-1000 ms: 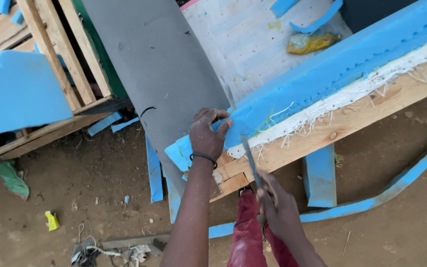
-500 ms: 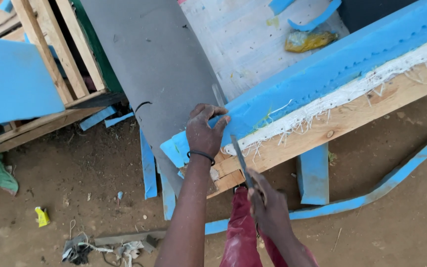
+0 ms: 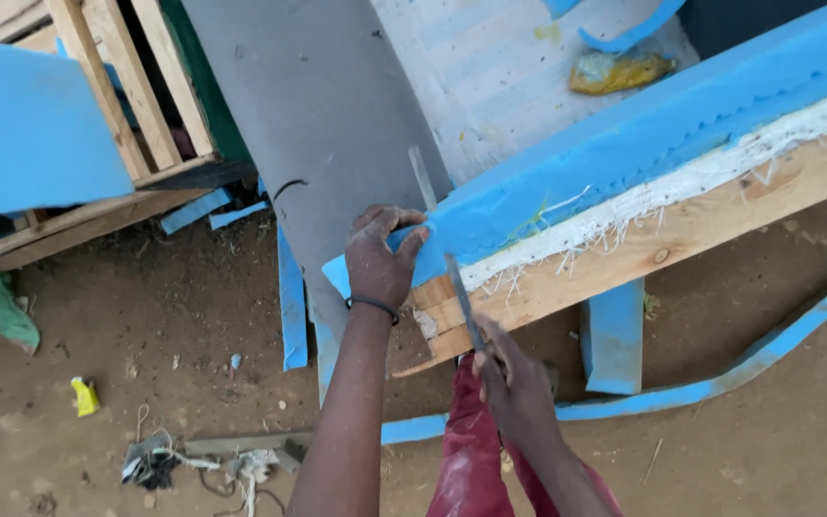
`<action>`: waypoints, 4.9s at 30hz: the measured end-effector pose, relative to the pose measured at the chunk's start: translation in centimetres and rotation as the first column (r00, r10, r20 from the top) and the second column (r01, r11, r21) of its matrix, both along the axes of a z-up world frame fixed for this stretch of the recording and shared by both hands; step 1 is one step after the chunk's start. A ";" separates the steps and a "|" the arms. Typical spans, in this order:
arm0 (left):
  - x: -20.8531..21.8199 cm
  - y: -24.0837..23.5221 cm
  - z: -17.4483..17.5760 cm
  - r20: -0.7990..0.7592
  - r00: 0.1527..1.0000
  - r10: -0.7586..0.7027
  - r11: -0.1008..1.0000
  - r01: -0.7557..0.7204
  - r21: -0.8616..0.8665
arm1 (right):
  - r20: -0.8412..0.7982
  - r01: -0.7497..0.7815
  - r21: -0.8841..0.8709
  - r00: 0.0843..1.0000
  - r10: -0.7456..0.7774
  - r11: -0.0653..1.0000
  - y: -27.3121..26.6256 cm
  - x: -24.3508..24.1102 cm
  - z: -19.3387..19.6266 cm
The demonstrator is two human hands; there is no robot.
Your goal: The person measures and marks a large piece of dark gray foam using a tape measure and a knife. They then use a hand saw to cut a strip of blue foam attached to a wooden frame, removing the excess material.
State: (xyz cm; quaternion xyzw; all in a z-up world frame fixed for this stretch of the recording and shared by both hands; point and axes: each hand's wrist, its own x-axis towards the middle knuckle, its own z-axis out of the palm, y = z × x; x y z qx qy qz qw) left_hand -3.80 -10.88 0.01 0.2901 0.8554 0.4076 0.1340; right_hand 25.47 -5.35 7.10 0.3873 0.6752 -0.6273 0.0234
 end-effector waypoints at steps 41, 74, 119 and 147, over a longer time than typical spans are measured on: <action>-1.5 -3.7 1.2 0.046 0.998 0.051 0.988 -0.057 0.147 | 0.131 -0.136 0.009 0.982 0.133 0.991 -4.2 1.2 -0.5; -4.0 -6.7 3.0 0.095 0.995 0.041 0.997 -0.035 -0.064 | -0.089 -0.118 0.378 0.983 0.163 0.918 -7.0 -3.8 -0.5; -3.8 -10.6 -1.2 0.021 0.975 0.220 0.974 -0.218 -0.057 | -0.039 -0.202 0.234 0.975 0.217 0.951 -9.5 3.2 -2.4; -4.3 -11.7 -1.2 0.033 0.995 0.093 0.989 -0.096 0.111 | 0.053 -0.205 0.416 0.978 0.201 0.886 -14.5 0.7 -2.5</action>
